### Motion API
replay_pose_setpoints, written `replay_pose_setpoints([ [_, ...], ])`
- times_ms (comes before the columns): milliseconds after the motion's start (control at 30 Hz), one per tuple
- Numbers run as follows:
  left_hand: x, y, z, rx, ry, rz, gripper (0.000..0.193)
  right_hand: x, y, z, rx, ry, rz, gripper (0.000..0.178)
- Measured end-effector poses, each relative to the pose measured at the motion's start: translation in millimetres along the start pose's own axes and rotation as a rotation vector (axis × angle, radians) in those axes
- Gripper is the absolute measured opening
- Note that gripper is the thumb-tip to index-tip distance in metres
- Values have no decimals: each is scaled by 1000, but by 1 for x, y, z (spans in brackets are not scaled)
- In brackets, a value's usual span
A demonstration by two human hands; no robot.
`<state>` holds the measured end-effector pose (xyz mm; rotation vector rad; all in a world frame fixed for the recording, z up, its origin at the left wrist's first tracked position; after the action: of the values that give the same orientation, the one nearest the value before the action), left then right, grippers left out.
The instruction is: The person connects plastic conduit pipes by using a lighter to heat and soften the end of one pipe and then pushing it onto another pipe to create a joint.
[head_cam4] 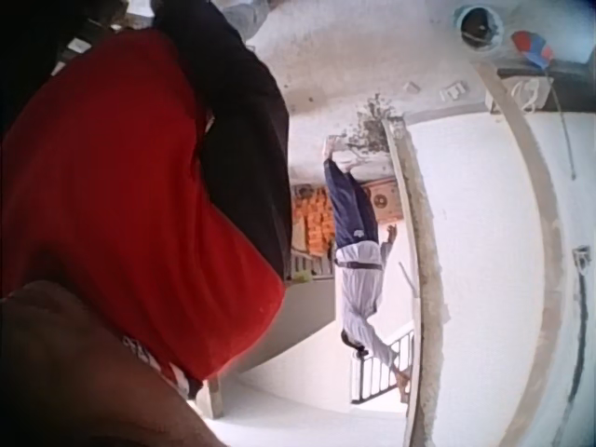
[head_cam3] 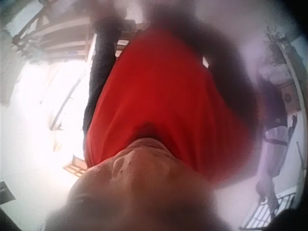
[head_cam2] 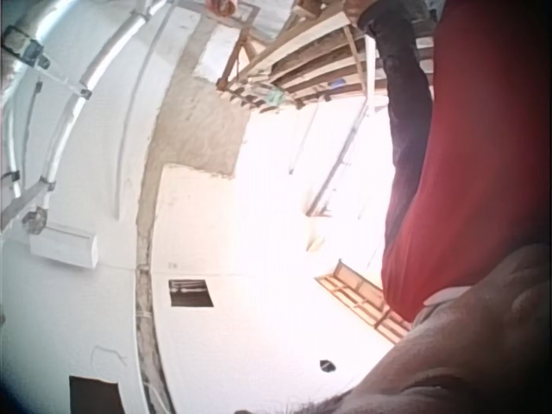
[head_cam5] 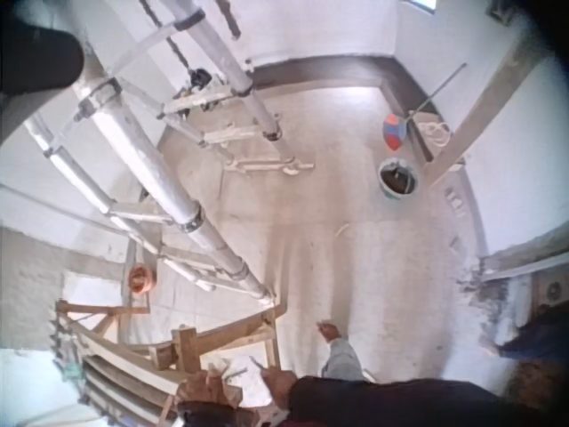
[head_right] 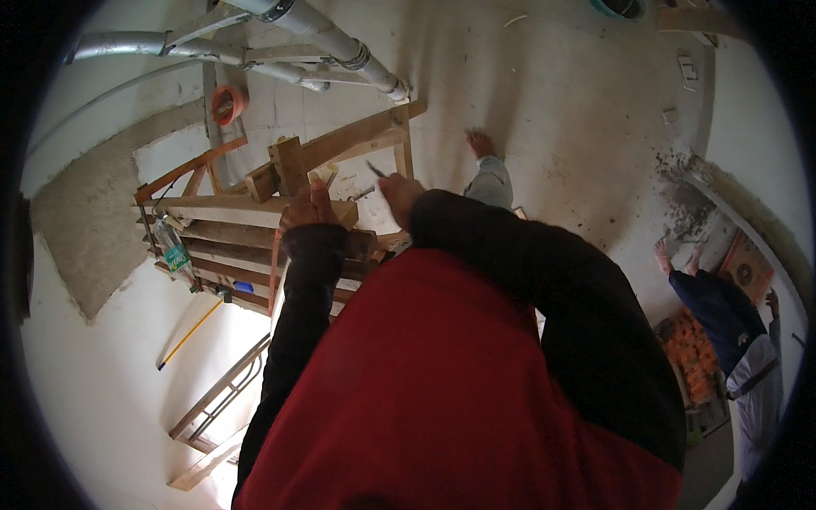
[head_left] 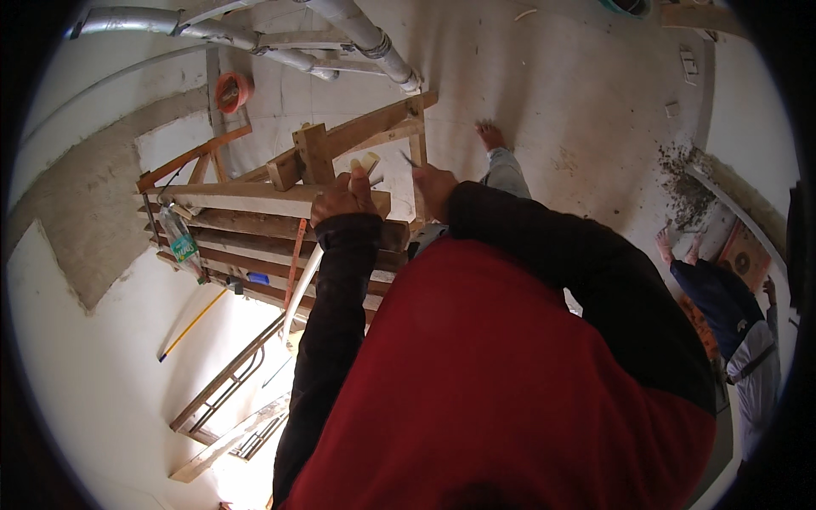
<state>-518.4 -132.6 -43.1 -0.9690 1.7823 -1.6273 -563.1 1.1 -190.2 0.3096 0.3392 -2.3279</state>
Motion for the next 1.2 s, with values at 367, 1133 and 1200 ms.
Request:
replay_pose_setpoints([
  [367,-2,-2,1,-48,37,127,56,0,-20,71,197,-123,52,55],
  [1133,8,11,15,54,106,243,62,2,-6,78,236,-206,32,58],
  [1200,7,21,26,88,151,237,62,1,-7,80,223,-172,60,58],
])
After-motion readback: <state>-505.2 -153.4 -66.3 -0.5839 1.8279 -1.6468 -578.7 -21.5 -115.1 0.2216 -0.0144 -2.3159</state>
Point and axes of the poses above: each hand's wrist, its own x-axis towards the middle knuckle, its own y-axis out of the palm, z = x × y, the point moved 4 cm from there along x, towards the middle knuckle, and after that the axes turned 13 degrees about -z, right-handed, at the moved point
